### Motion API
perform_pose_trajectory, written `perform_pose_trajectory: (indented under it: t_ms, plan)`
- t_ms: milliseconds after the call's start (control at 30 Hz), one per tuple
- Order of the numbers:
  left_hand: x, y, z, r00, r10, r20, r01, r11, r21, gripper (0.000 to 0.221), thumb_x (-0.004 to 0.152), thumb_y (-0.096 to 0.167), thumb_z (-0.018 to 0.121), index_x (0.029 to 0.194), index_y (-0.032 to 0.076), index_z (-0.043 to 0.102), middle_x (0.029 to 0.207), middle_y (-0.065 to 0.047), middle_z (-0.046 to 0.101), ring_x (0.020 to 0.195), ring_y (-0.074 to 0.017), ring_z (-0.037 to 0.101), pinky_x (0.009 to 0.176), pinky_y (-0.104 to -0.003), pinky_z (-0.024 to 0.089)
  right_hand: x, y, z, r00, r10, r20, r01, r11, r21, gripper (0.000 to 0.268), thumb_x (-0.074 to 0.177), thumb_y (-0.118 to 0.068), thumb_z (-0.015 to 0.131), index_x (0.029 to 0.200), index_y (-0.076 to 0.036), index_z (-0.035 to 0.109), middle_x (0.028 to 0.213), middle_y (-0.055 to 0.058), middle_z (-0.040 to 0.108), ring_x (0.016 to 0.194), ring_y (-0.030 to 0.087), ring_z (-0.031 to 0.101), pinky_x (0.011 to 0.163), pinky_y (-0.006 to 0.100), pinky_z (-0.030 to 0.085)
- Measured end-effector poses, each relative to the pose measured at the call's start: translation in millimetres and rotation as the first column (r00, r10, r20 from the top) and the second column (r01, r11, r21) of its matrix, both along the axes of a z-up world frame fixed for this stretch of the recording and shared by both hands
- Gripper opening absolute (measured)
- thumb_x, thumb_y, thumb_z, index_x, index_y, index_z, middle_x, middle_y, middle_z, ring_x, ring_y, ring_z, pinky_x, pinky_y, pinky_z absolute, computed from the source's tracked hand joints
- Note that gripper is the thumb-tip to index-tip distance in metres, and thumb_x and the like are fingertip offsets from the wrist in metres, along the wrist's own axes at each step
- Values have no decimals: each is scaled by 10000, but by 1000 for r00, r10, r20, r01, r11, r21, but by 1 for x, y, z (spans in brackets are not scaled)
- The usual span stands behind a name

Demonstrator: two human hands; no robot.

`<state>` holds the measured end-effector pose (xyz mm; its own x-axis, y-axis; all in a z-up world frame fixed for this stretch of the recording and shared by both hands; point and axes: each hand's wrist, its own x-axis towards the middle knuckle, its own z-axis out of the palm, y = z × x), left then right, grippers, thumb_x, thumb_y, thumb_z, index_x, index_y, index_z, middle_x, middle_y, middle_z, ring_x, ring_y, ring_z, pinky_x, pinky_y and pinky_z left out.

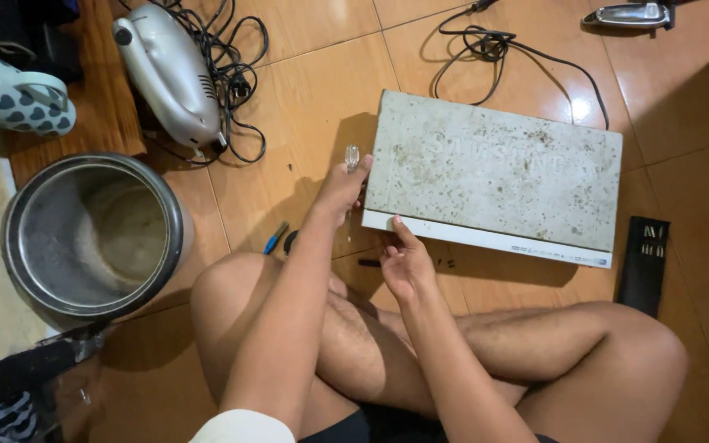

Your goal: Removing the metal top cover of a DVD player using hands and a screwdriver

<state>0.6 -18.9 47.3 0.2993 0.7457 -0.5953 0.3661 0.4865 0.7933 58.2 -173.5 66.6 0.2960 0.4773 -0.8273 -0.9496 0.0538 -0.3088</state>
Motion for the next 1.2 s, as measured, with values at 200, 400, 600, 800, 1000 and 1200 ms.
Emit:
perform_pose_trajectory:
  t_ms: [200,400,600,800,1000,1200]
  plan:
    - [-3,0,17,998,-18,68,18,1000,-9,580,898,628,684,860,51,653,639,-36,503,531,-153,538,418,-224,383,9,-3,-23,999,-47,-9,47,998,28,521,873,-140,831,1277,9,538,1227,81,513,1248,258,557,1167,413,345]
    - [1,-3,32,986,-88,-138,105,987,119,434,866,448,727,701,54,651,572,-86,546,503,-218,563,460,-329,435,10,-6,-17,997,-76,30,77,996,-42,573,870,-70,816,1318,65,485,1215,145,515,1211,300,602,1150,482,370]
    - [8,-6,50,982,-74,-172,96,988,123,456,829,443,724,843,-12,706,698,-139,616,630,-251,635,573,-377,514,16,-6,-43,991,-101,83,106,992,-64,568,863,-4,802,1304,109,464,1184,203,550,1153,336,650,1110,524,394]
    - [1,2,18,984,-22,-175,53,983,178,319,848,345,717,864,28,752,645,-105,635,562,-231,651,500,-336,496,12,-9,-53,987,-104,119,111,993,-51,540,863,-20,818,1280,112,501,1150,202,560,1111,335,662,1077,487,458]
    - [5,-8,51,990,-83,-114,96,989,115,488,764,403,805,959,-39,737,870,-185,697,829,-284,693,702,-398,534,8,-2,-19,987,-102,121,107,994,-34,551,868,-31,816,1296,116,501,1186,192,534,1144,317,642,1104,491,432]
    - [0,-8,46,972,-92,-216,115,989,96,466,757,467,812,777,13,708,711,-111,649,689,-261,679,623,-362,526,7,-3,-6,987,-66,145,77,995,-70,493,845,-54,842,1228,67,556,1088,111,564,1024,232,674,1015,382,487]
